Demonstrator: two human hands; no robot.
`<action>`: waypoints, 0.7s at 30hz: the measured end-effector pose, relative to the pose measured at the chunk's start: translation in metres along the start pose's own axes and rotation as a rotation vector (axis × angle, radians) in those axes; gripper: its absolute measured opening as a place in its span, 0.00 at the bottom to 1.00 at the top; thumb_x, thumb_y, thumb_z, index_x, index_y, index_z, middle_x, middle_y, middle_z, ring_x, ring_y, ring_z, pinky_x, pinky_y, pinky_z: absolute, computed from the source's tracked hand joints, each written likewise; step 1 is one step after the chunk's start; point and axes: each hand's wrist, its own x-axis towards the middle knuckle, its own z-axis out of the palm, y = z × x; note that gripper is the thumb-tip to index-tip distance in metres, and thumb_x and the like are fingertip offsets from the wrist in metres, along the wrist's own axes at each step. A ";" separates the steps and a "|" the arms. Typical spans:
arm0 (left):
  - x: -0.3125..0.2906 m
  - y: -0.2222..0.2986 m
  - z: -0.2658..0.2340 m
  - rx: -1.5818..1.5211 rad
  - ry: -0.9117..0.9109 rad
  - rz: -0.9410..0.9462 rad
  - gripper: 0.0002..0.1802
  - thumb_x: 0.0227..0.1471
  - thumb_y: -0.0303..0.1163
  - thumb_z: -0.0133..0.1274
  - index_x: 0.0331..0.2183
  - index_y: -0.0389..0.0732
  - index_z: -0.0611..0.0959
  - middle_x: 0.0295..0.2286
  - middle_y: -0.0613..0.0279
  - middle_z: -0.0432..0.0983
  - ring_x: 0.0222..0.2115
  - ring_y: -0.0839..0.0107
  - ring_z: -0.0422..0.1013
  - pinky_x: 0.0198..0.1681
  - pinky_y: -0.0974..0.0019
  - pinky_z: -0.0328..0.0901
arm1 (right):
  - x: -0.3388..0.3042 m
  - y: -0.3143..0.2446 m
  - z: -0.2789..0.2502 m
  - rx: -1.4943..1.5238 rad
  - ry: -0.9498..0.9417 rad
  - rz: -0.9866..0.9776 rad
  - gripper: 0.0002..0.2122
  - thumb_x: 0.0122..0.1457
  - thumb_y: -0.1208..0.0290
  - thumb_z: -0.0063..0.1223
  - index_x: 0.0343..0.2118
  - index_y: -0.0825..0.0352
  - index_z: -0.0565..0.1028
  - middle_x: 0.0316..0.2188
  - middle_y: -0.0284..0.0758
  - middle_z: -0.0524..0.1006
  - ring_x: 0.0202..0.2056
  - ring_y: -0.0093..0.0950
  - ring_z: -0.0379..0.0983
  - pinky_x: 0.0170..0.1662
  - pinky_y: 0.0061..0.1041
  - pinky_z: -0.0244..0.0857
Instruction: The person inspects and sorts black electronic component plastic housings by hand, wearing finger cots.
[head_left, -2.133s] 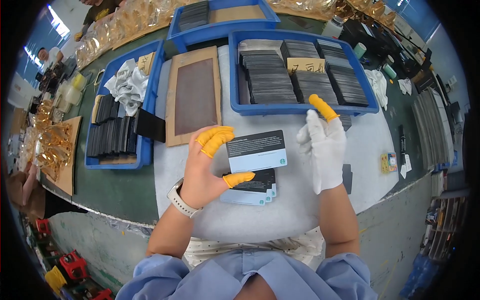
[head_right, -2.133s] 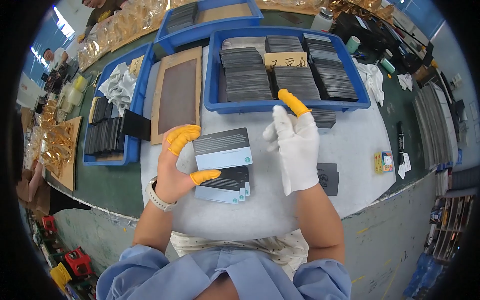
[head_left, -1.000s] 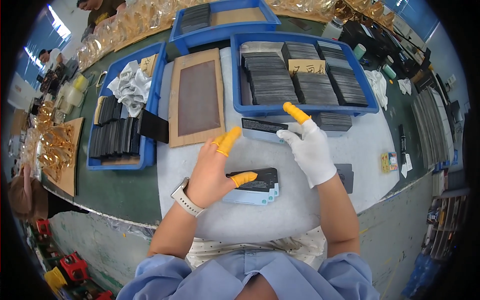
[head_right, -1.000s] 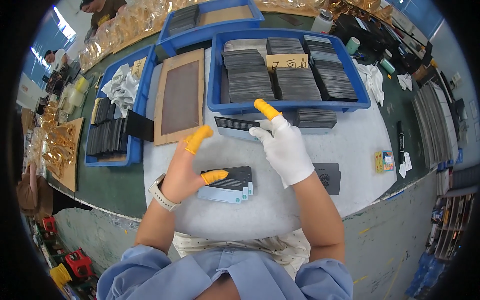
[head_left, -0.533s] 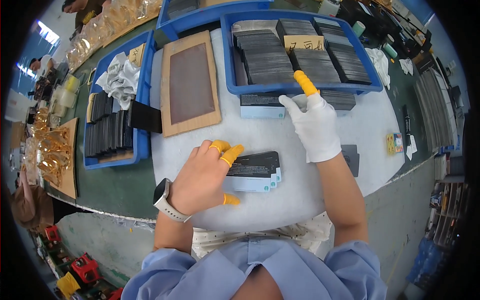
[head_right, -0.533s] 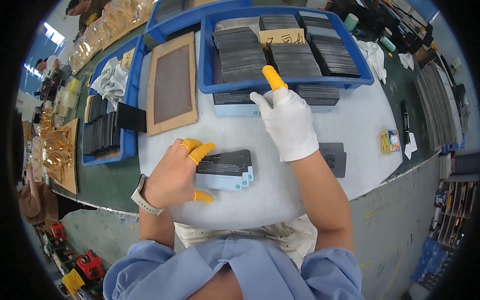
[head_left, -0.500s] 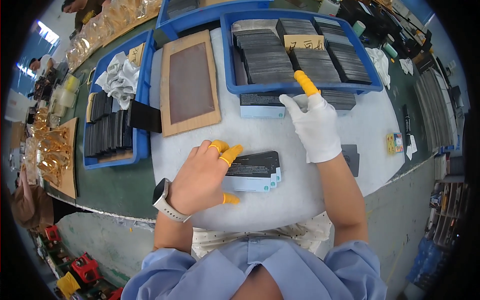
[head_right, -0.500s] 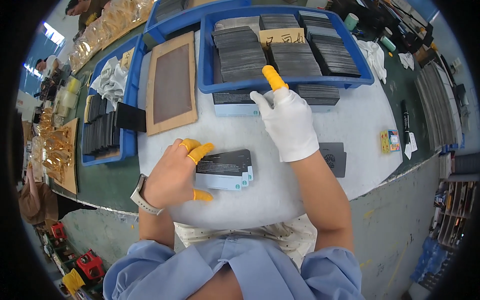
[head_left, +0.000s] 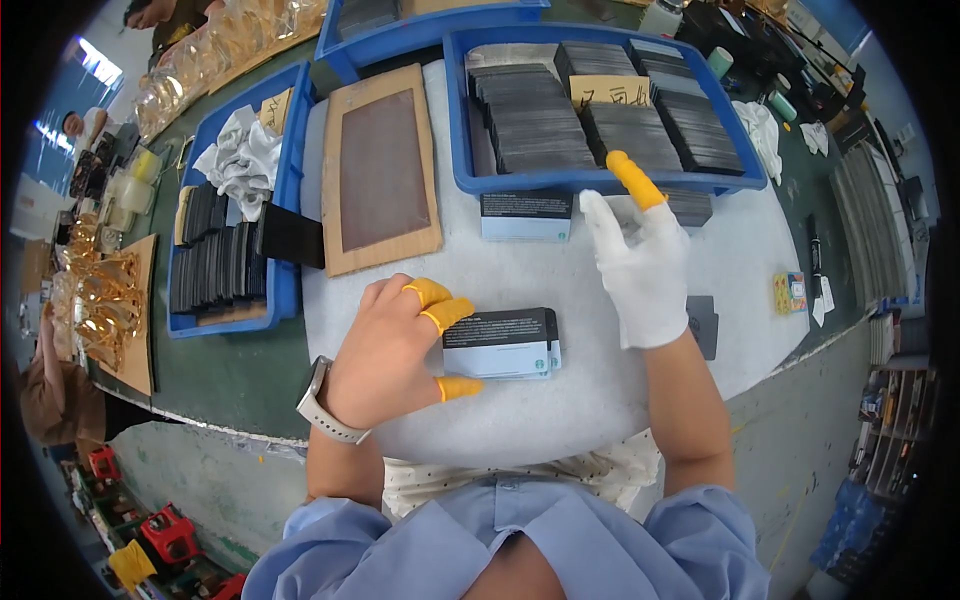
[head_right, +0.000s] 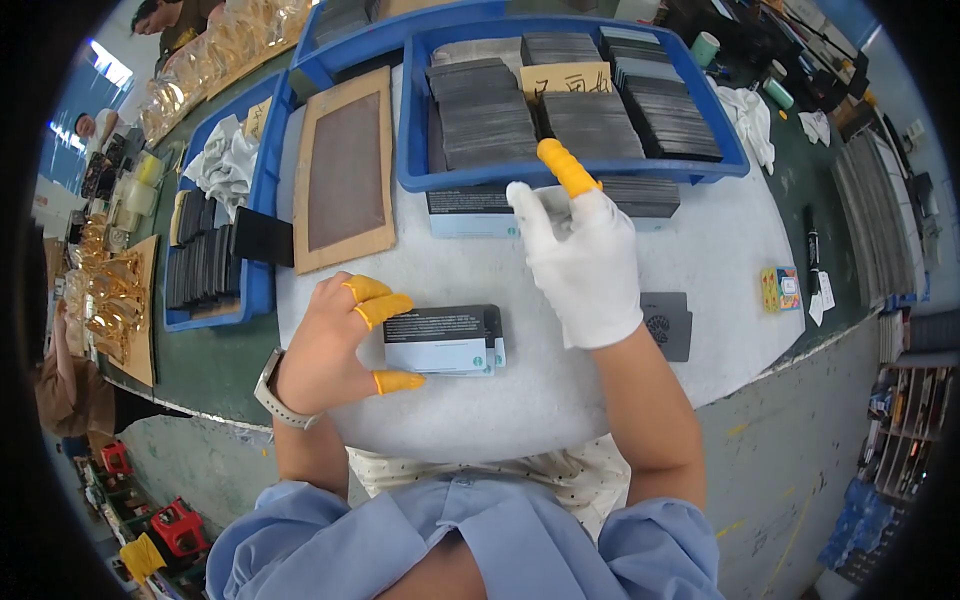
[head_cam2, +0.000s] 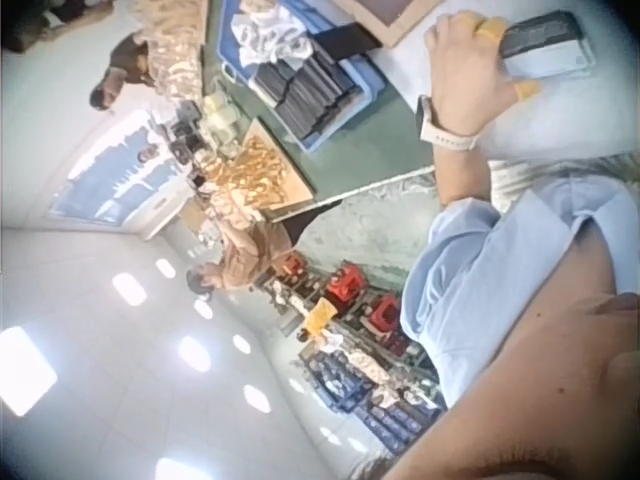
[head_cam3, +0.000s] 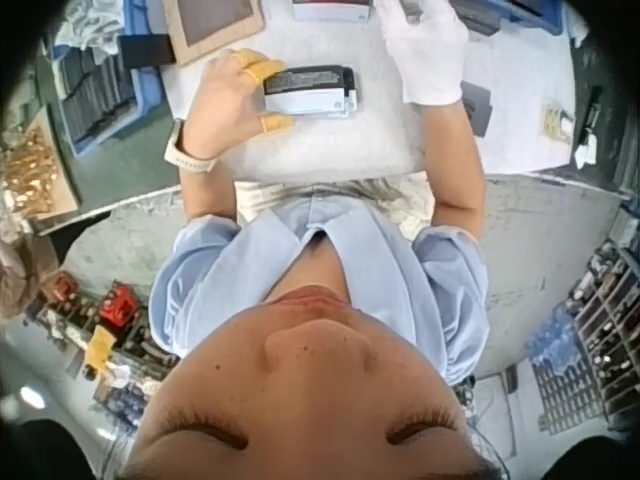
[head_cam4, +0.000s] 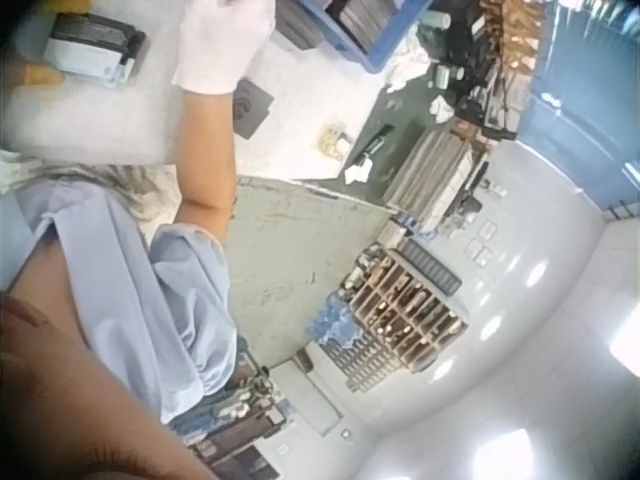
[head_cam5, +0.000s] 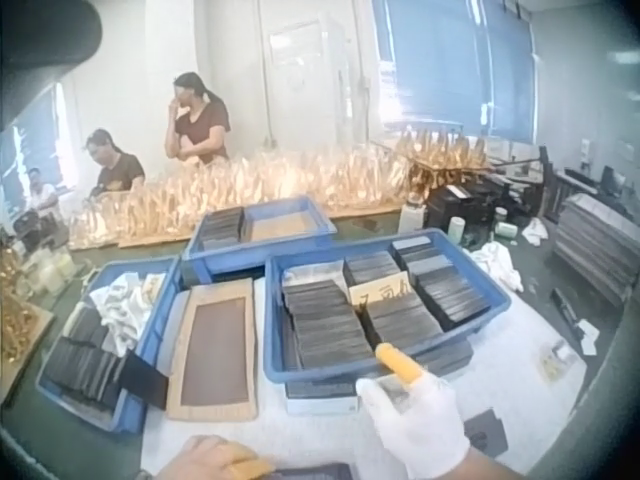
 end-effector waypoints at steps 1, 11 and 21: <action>0.001 0.000 0.000 0.006 0.013 0.001 0.35 0.31 0.41 0.76 0.45 0.38 0.85 0.40 0.56 0.76 0.42 0.55 0.68 0.49 0.56 0.61 | -0.002 -0.003 0.001 0.002 0.000 -0.014 0.08 0.61 0.73 0.63 0.40 0.71 0.80 0.26 0.34 0.82 0.26 0.21 0.78 0.35 0.22 0.73; 0.006 0.006 0.034 0.078 0.519 -0.129 0.40 0.28 0.43 0.79 0.45 0.38 0.83 0.39 0.55 0.73 0.41 0.53 0.68 0.49 0.52 0.61 | -0.050 -0.052 -0.008 0.451 -0.905 0.485 0.16 0.69 0.75 0.53 0.58 0.70 0.74 0.44 0.29 0.80 0.43 0.19 0.77 0.49 0.21 0.71; 0.013 0.015 0.038 0.009 0.438 -0.060 0.40 0.30 0.45 0.79 0.46 0.38 0.83 0.38 0.57 0.72 0.42 0.53 0.67 0.52 0.49 0.60 | -0.034 -0.017 0.014 0.025 -0.325 -0.174 0.24 0.62 0.70 0.65 0.60 0.64 0.72 0.40 0.30 0.79 0.39 0.19 0.75 0.45 0.21 0.70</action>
